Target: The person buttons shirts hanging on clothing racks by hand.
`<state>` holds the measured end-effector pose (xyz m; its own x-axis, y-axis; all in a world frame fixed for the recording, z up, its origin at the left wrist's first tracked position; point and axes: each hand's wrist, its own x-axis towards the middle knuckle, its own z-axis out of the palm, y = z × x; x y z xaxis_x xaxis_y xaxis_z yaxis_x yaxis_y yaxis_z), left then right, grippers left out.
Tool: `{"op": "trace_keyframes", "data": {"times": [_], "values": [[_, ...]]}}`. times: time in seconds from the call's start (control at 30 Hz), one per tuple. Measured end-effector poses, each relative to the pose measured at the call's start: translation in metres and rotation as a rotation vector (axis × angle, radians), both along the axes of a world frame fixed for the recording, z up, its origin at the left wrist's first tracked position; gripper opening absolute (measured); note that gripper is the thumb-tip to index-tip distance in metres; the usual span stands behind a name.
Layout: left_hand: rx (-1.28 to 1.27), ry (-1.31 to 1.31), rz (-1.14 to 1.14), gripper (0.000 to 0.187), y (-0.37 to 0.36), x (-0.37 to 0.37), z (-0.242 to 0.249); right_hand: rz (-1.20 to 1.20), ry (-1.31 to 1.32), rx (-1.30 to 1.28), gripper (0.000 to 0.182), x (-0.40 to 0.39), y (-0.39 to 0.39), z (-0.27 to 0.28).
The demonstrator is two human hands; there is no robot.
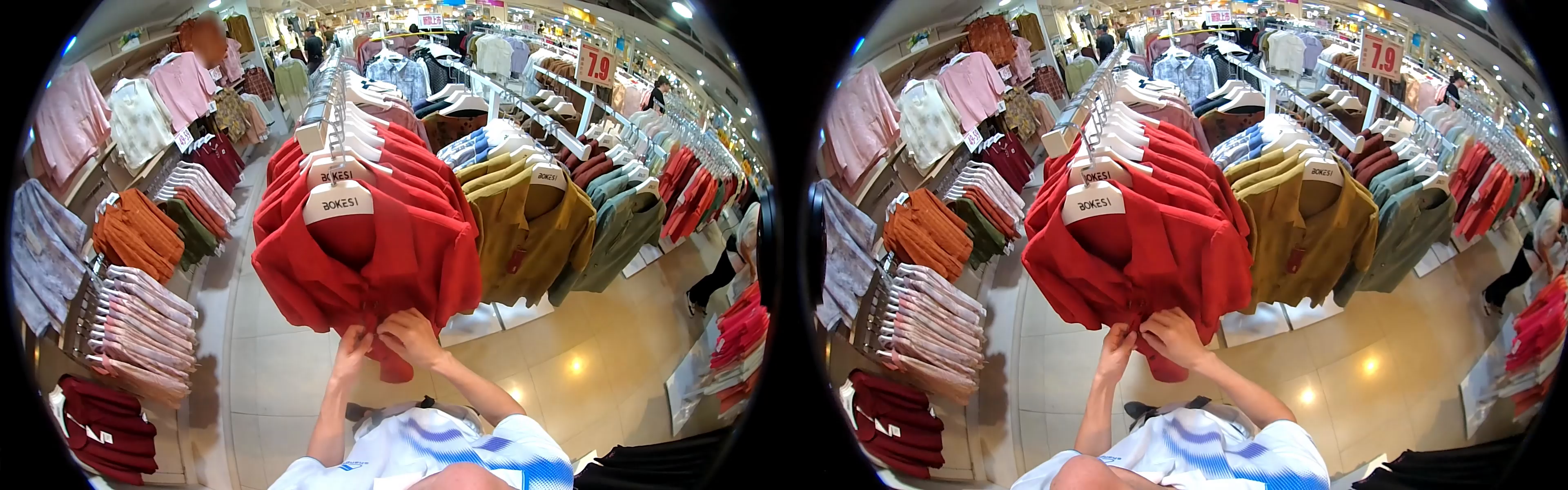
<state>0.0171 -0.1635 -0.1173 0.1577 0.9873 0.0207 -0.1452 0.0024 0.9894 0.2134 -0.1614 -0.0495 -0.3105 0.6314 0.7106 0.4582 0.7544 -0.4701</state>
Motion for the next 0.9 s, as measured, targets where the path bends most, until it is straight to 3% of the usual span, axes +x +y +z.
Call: {"op": "trace_keyframes", "data": {"times": [0.33,0.53,0.73,0.8,0.9], "values": [[0.011,-0.115,-0.06,0.02,-0.007,0.004,0.012,0.061,0.015,-0.103,0.013,0.003,0.002,-0.006],[-0.016,-0.051,-0.075,0.027,-0.014,0.011,0.037,0.051,0.031,-0.126,0.014,0.006,0.001,-0.007],[0.147,0.068,-0.015,0.023,-0.015,0.019,0.028,-0.011,-0.021,-0.131,0.035,0.01,0.004,0.007],[0.236,0.129,-0.022,0.022,-0.015,0.019,0.028,0.117,-0.252,0.176,0.045,0.011,0.007,0.02],[0.388,0.334,-0.004,0.02,-0.019,0.015,0.045,0.243,-0.293,0.069,0.051,0.008,0.013,0.015]]}}
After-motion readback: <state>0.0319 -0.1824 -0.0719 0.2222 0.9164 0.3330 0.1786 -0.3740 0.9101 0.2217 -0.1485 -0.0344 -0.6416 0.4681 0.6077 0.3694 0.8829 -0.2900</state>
